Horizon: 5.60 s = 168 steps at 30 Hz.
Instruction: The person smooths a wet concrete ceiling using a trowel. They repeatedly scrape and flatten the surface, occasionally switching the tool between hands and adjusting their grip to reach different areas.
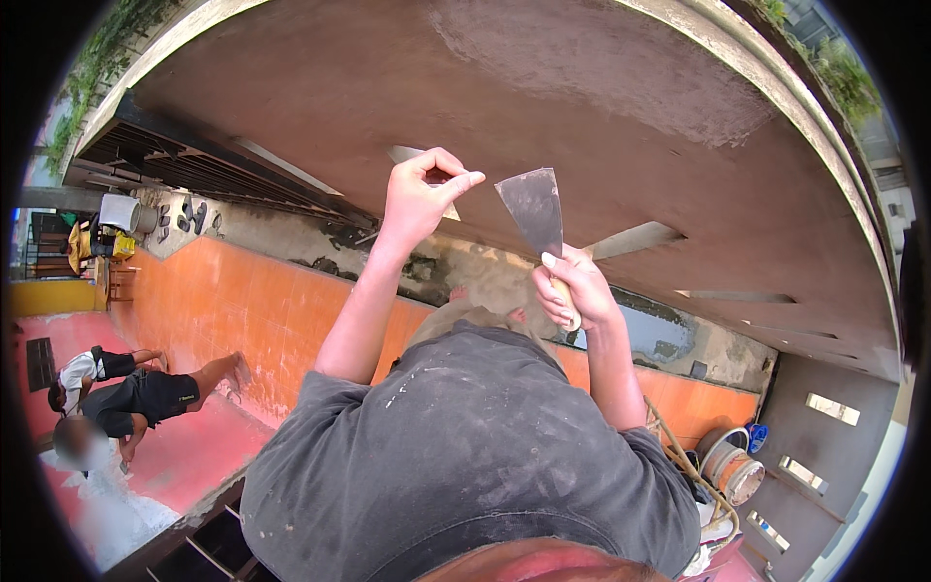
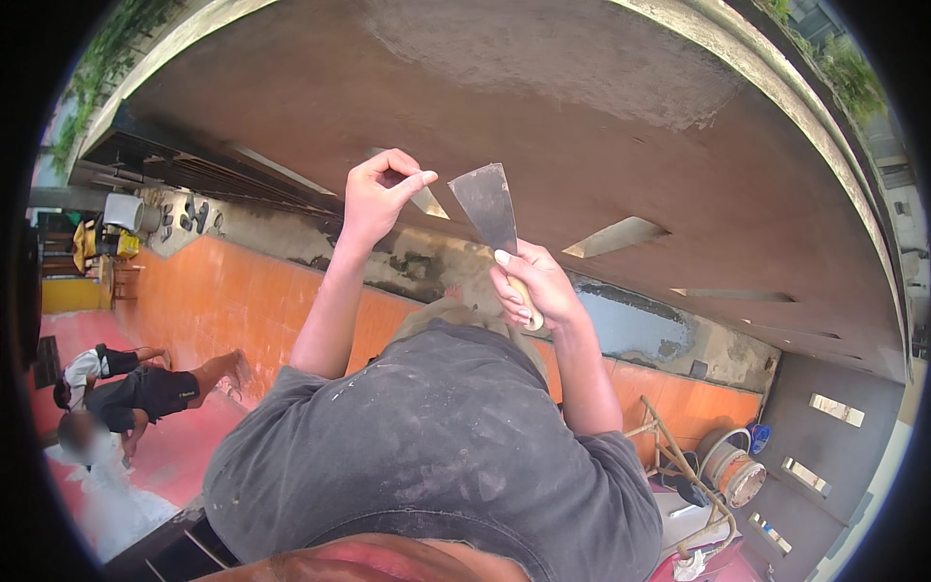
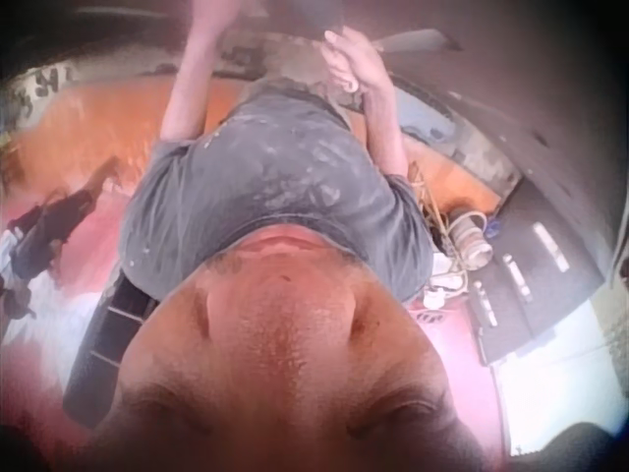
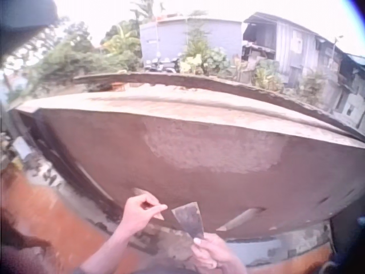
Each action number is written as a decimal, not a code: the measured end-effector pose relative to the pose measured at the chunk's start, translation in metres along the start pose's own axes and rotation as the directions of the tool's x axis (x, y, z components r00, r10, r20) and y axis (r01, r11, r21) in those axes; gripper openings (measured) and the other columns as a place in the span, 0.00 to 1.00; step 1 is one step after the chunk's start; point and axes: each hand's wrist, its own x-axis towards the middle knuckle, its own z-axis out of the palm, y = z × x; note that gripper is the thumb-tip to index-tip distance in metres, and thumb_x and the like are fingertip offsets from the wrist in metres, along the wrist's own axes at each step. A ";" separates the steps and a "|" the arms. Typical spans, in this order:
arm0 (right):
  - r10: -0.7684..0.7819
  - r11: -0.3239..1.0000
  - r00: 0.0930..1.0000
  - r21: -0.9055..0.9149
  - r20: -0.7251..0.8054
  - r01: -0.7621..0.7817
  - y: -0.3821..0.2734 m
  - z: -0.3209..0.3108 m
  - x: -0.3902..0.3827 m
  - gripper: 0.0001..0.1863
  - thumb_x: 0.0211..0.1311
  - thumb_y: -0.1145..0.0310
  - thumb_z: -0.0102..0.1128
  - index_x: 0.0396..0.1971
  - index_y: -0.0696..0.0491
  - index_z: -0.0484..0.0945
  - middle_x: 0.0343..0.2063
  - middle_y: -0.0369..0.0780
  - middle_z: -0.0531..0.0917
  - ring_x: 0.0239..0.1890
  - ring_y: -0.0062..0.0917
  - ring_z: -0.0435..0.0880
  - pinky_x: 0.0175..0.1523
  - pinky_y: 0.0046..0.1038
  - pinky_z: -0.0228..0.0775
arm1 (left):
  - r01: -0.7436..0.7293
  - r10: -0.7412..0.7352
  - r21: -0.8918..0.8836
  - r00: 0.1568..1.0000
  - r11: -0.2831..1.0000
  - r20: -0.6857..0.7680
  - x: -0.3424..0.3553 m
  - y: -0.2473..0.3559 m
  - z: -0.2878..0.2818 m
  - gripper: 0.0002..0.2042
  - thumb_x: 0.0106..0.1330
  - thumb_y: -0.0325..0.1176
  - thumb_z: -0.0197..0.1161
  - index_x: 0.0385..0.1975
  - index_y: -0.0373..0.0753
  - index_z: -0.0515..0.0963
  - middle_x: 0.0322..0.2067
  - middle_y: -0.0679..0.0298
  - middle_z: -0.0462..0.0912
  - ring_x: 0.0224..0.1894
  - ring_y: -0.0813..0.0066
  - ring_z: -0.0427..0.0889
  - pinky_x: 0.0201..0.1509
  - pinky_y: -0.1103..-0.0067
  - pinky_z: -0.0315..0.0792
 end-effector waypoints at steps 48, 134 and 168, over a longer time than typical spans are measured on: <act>-0.054 0.985 0.996 -0.166 -0.070 0.041 -0.078 0.051 0.053 0.29 0.80 0.73 0.50 0.78 0.51 0.61 0.15 0.29 0.66 0.10 0.09 0.60 0.13 0.17 0.55 | -0.880 0.936 0.347 0.352 0.324 0.016 0.084 -0.020 0.040 0.14 0.54 0.13 0.69 0.41 0.33 0.86 0.47 0.53 0.92 0.53 0.54 0.91 0.60 0.63 0.85; -0.073 0.996 0.997 -0.057 0.020 0.074 -0.083 0.113 0.092 0.30 0.77 0.76 0.48 0.76 0.52 0.59 0.15 0.31 0.66 0.07 0.13 0.61 0.11 0.21 0.59 | -0.856 0.960 0.465 0.277 0.228 0.040 0.108 0.028 -0.022 0.09 0.54 0.19 0.74 0.32 0.38 0.83 0.44 0.59 0.93 0.50 0.61 0.93 0.57 0.67 0.87; -0.163 0.984 0.981 -0.050 0.102 0.169 -0.092 0.138 0.109 0.29 0.78 0.74 0.50 0.75 0.52 0.59 0.14 0.29 0.64 0.07 0.12 0.59 0.11 0.19 0.54 | -0.895 0.982 0.432 0.169 0.114 0.090 0.129 0.060 -0.049 0.09 0.54 0.15 0.71 0.33 0.34 0.85 0.43 0.55 0.93 0.50 0.58 0.93 0.57 0.64 0.87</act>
